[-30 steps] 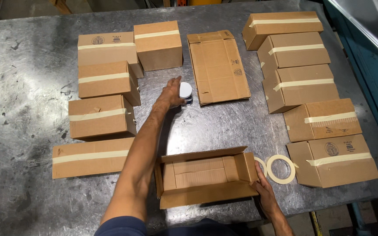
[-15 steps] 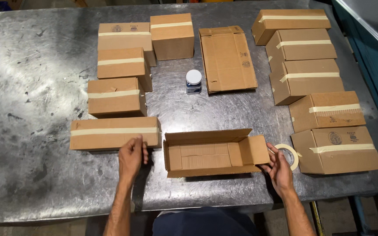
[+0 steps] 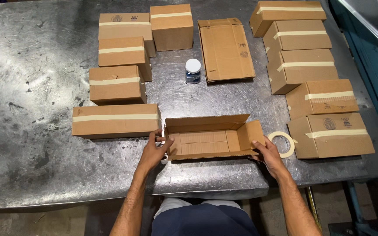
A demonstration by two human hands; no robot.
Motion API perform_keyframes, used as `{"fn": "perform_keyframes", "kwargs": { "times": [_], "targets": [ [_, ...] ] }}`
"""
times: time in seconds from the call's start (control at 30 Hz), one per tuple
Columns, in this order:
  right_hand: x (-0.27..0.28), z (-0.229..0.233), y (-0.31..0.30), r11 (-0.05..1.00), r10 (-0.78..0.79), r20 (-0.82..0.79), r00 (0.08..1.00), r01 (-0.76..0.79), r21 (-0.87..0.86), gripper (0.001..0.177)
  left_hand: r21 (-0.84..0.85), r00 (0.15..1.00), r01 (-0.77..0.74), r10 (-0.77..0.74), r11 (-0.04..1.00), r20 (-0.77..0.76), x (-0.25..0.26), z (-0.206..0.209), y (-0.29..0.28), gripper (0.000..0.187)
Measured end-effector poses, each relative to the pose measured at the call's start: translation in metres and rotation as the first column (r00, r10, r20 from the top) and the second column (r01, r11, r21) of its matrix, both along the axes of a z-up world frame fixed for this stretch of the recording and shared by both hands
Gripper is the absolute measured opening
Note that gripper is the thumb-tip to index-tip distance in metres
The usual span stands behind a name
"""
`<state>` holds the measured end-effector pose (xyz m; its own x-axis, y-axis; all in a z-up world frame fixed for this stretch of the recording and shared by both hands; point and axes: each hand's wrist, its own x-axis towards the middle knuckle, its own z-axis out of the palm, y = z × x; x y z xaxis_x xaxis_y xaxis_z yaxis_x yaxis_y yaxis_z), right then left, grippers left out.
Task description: The person packs a small container into a cardboard box and seals it with tape. The person folds the cardboard box into shape, places the small container inside, and uses tape to secure the flaps of the box.
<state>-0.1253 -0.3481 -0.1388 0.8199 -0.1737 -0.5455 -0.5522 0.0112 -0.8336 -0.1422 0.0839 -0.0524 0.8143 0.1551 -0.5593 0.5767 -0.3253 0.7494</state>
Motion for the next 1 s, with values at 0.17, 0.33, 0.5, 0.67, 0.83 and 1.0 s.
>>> {"fn": "perform_keyframes", "kwargs": {
  "times": [0.17,0.33,0.5,0.67,0.83,1.0],
  "targets": [
    [-0.005,-0.020,-0.013,0.997,-0.033,0.061,0.998,0.037,-0.070,0.035,0.088,0.999,0.026,-0.030,0.996,0.043,-0.006,-0.049,0.014,0.051],
    [-0.012,-0.017,-0.016,0.997,-0.048,0.078,0.996,0.052,-0.050,0.043,0.008,0.996,-0.020,0.019,1.000,0.082,-0.012,-0.061,0.020,0.045],
    [-0.004,-0.010,-0.008,0.996,-0.037,0.085,0.996,0.044,-0.079,0.043,-0.116,0.974,-0.131,0.150,0.984,0.170,-0.007,-0.100,0.026,0.046],
    [0.011,-0.020,-0.019,0.998,-0.046,0.065,0.997,0.049,-0.042,0.041,-0.317,0.949,-0.210,0.270,0.925,0.159,0.019,-0.174,0.040,0.046],
    [0.020,-0.029,-0.028,1.000,-0.008,0.062,0.998,0.007,0.029,0.042,-0.453,0.942,-0.294,0.334,0.842,0.008,0.013,-0.140,0.039,0.050],
    [0.011,0.014,-0.005,0.939,0.225,0.246,0.943,-0.143,-0.312,0.053,0.239,0.850,-0.269,0.113,0.933,0.514,0.007,-0.120,0.017,0.036]
  ]
}}
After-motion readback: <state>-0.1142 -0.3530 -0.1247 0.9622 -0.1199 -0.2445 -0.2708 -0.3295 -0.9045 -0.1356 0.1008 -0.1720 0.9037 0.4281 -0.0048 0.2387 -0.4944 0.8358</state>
